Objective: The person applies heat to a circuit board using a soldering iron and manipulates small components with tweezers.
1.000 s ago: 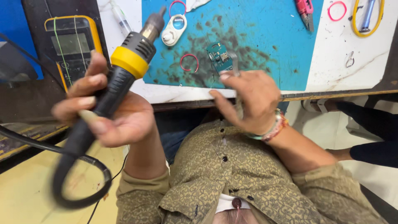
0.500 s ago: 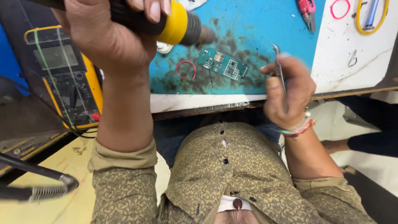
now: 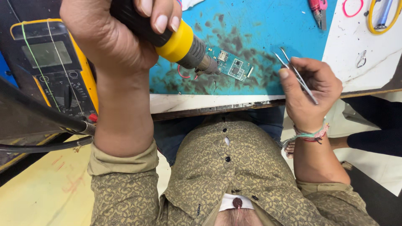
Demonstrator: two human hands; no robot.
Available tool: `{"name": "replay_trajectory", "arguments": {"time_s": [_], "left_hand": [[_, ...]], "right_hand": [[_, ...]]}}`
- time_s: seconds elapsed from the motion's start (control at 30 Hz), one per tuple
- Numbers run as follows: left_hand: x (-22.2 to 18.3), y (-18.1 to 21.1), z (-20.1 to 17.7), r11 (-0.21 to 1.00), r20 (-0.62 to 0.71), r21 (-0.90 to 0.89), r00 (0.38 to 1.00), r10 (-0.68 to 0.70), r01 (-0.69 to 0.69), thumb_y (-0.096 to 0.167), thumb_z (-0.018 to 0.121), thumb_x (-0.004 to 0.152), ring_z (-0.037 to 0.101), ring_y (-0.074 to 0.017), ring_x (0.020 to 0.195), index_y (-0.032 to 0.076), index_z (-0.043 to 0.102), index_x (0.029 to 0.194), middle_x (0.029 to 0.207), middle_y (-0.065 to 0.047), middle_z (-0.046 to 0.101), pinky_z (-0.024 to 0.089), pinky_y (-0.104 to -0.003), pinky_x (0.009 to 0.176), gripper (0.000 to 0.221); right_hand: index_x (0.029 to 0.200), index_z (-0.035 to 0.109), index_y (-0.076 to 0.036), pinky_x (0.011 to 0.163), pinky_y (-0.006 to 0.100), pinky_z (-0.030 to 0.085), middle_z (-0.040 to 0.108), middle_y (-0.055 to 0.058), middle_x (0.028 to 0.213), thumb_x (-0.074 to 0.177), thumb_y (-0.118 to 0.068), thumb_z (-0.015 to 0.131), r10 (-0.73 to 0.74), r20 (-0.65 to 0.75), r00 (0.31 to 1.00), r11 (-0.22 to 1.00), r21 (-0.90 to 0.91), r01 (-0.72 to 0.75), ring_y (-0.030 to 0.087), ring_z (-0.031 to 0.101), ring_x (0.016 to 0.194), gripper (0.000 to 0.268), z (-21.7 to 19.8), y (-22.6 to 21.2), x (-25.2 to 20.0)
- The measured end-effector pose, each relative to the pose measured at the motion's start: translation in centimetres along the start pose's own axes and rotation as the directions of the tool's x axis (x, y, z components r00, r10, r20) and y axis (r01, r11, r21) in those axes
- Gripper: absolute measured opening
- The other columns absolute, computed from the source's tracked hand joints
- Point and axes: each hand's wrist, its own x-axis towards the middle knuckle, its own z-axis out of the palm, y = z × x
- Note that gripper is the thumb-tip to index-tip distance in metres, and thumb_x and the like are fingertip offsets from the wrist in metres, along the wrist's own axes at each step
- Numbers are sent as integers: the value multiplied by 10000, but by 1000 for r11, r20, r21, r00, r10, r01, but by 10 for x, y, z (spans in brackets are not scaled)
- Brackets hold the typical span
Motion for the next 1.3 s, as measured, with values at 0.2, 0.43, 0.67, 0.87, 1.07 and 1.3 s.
{"name": "replay_trajectory", "arguments": {"time_s": [0.2,0.43,0.67,0.87,1.07,1.3], "left_hand": [[-1,-1,-2,999,15,43,1000,14,-14,266,517,1202,502,-297,633,-40,523,917,763,-161,477,416,-411,619,419],[-5,-1,-1,999,24,41,1000,0,-1,299,509,1194,502,-296,629,-37,515,923,760,-158,471,416,-410,617,432],[-5,0,-1,998,46,69,999,4,-7,315,501,1197,495,-298,625,-33,497,921,755,-157,457,412,-410,612,444],[-6,0,0,995,60,97,998,20,-26,327,495,1199,490,-298,621,-29,484,920,753,-158,448,409,-410,607,452],[-6,-2,1,995,53,91,998,23,-28,315,494,1201,494,-299,621,-34,486,924,762,-166,454,407,-407,603,446],[-5,-1,2,991,79,123,996,43,-53,303,493,1203,498,-302,615,-41,480,927,768,-174,460,411,-411,596,441]], "right_hand": [[1198,700,109,873,218,567,751,140,1097,1090,48,798,-44,11,999,998,-36,44,103,705,943,158,2,12,-6],[1183,694,105,896,234,578,753,164,1118,1085,70,788,-104,-13,994,992,-68,103,119,710,965,140,9,22,-5],[1215,689,94,924,246,586,751,176,1132,1082,77,782,-146,-7,989,986,-77,145,133,720,990,163,10,24,-3],[1161,719,83,890,233,571,754,173,1131,1082,81,792,-148,-7,989,983,-114,146,135,714,976,108,8,22,-4],[1158,755,62,833,219,550,762,163,1096,1085,49,813,-155,7,988,974,-167,154,130,706,928,94,7,18,-3],[1159,760,60,812,211,538,764,160,1080,1089,34,813,-142,-4,990,977,-162,139,125,699,909,91,7,18,-2]]}}
